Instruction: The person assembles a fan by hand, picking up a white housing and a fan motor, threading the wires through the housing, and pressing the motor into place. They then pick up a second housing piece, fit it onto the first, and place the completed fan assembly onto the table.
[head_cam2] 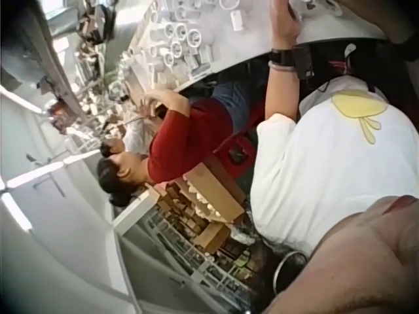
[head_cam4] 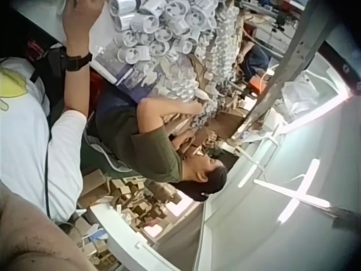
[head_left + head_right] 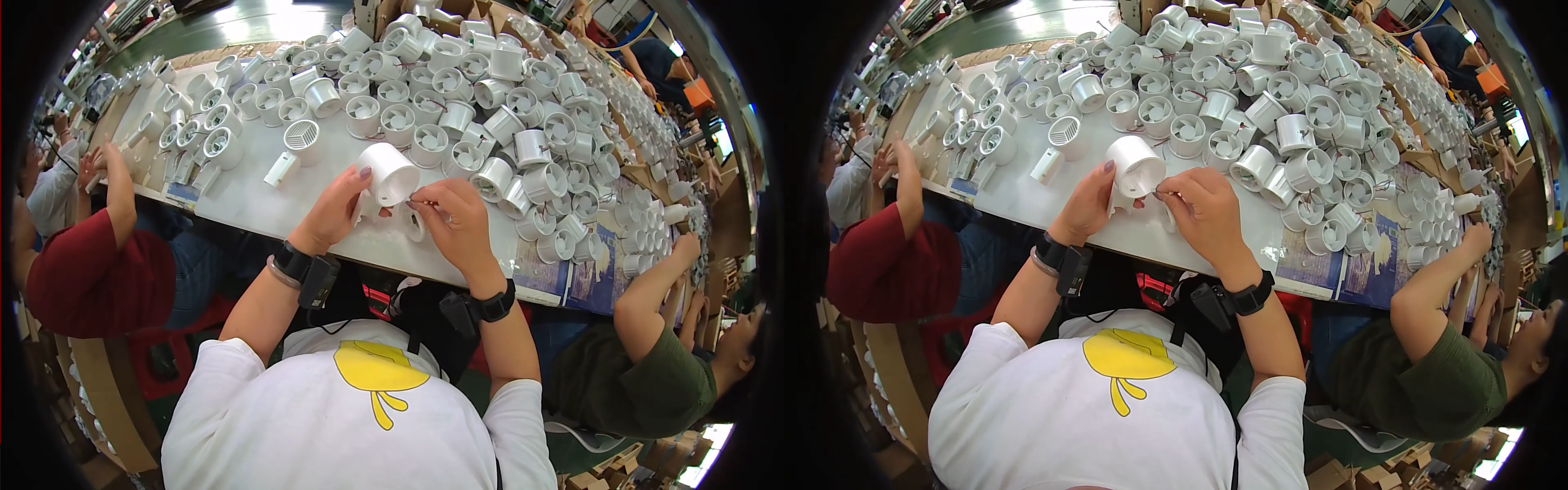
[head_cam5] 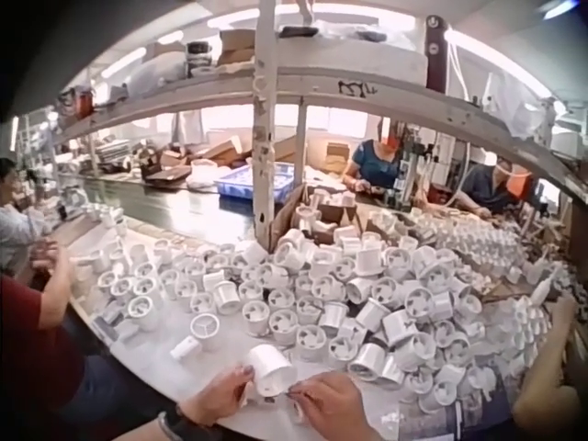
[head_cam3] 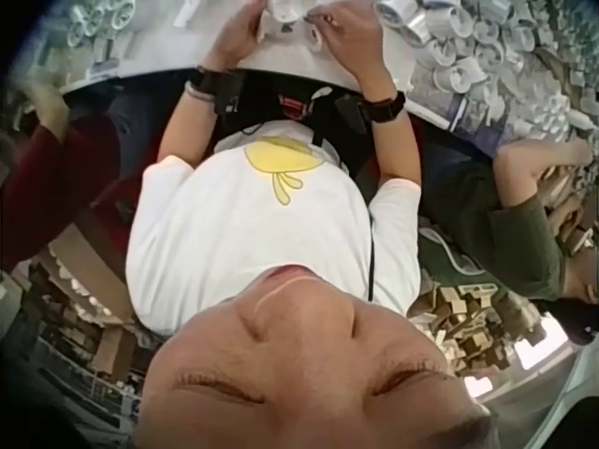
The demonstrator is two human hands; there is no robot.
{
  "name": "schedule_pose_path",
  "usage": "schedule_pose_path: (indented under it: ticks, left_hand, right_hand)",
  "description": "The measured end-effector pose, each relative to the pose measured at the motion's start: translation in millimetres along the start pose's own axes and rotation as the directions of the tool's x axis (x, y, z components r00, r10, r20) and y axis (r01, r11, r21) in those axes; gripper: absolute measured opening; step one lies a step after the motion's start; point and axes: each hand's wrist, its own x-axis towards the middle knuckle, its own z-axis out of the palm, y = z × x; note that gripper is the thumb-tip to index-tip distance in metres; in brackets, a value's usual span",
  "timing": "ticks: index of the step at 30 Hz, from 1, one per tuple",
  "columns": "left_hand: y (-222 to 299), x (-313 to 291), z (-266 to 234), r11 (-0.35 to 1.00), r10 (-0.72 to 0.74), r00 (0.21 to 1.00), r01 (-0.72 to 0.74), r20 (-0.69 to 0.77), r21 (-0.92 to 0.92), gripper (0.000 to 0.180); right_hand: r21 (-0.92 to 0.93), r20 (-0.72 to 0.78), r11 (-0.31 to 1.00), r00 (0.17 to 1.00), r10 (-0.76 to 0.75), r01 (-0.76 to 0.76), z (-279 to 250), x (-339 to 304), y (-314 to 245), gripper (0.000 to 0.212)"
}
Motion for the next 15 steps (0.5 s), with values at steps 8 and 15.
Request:
schedule_pose_path:
  ticks: [8,15]
  left_hand:
    - [-2.6,-1.1,6.3,0.995,0.075,0.993,-0.068,-0.094,0.071,0.043]
    - [3.2,-1.1,2.4,0.988,0.028,1.000,-0.028,0.001,0.150,0.042]
  right_hand:
    - [-0.337,-0.106,0.923,0.967,-0.231,0.183,13.4,11.4,-12.6,0.016]
    - [-0.347,0.015,0.909,0.971,-0.239,0.229,11.2,20.6,-15.8,0.014]
